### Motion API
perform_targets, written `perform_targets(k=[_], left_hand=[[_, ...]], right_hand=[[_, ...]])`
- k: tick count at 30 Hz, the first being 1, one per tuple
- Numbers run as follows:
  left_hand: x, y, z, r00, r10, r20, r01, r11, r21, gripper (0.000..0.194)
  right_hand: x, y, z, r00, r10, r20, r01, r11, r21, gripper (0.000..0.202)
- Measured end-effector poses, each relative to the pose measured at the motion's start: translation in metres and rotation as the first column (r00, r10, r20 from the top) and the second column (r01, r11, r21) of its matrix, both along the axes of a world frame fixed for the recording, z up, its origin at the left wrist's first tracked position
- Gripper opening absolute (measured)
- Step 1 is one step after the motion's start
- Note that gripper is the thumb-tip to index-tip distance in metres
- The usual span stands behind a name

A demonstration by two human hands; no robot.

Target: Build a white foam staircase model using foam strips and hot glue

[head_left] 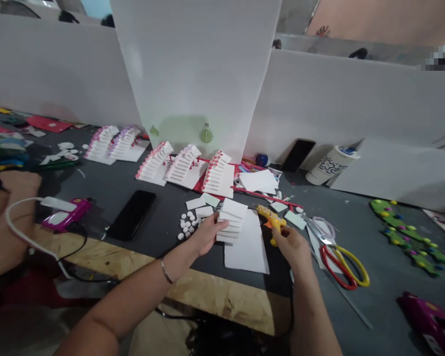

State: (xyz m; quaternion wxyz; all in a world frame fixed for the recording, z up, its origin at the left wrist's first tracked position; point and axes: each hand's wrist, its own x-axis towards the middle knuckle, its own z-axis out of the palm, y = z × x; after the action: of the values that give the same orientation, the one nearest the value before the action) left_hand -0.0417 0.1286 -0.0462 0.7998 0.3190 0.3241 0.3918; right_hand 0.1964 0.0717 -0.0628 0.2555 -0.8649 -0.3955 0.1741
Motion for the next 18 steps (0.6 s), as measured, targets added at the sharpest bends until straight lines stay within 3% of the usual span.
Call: perform_targets(k=[2, 4, 6, 10, 13, 16, 18], left_hand=[[0.001, -0.001, 0.001, 0.999, 0.046, -0.006, -0.046, 0.998, 0.035, 0.045], [0.002, -0.002, 0.0, 0.997, 0.08, -0.012, -0.08, 0.995, 0.055, 0.044], [0.002, -0.001, -0.002, 0.996, 0.092, -0.01, -0.091, 0.995, 0.05, 0.045], [0.003, 0.0, -0.004, 0.996, 0.09, 0.021, -0.09, 0.996, 0.0, 0.044], [0.002, 0.001, -0.002, 0.993, 0.109, 0.05, -0.108, 0.994, -0.008, 0.04], [0.001, 0.001, -0.001, 0.991, 0.125, 0.047, -0.124, 0.992, -0.013, 0.041], [0.001, 0.0, -0.001, 0.991, 0.124, 0.041, -0.123, 0.992, -0.026, 0.041]], right_hand=[[0.005, -0.003, -0.003, 0.968, -0.005, -0.25, 0.039, 0.991, 0.132, 0.035], [0.007, -0.005, -0.003, 0.863, 0.054, -0.503, 0.097, 0.958, 0.27, 0.039], [0.006, -0.006, 0.0, 0.744, 0.124, -0.656, 0.167, 0.917, 0.363, 0.039], [-0.006, -0.011, 0.018, 0.635, 0.219, -0.741, 0.256, 0.845, 0.469, 0.039], [-0.017, -0.019, 0.032, 0.58, 0.32, -0.75, 0.237, 0.814, 0.53, 0.042], [-0.031, -0.03, 0.036, 0.566, 0.42, -0.709, 0.163, 0.786, 0.596, 0.037], [-0.041, -0.035, 0.035, 0.599, 0.412, -0.687, 0.097, 0.814, 0.573, 0.033]])
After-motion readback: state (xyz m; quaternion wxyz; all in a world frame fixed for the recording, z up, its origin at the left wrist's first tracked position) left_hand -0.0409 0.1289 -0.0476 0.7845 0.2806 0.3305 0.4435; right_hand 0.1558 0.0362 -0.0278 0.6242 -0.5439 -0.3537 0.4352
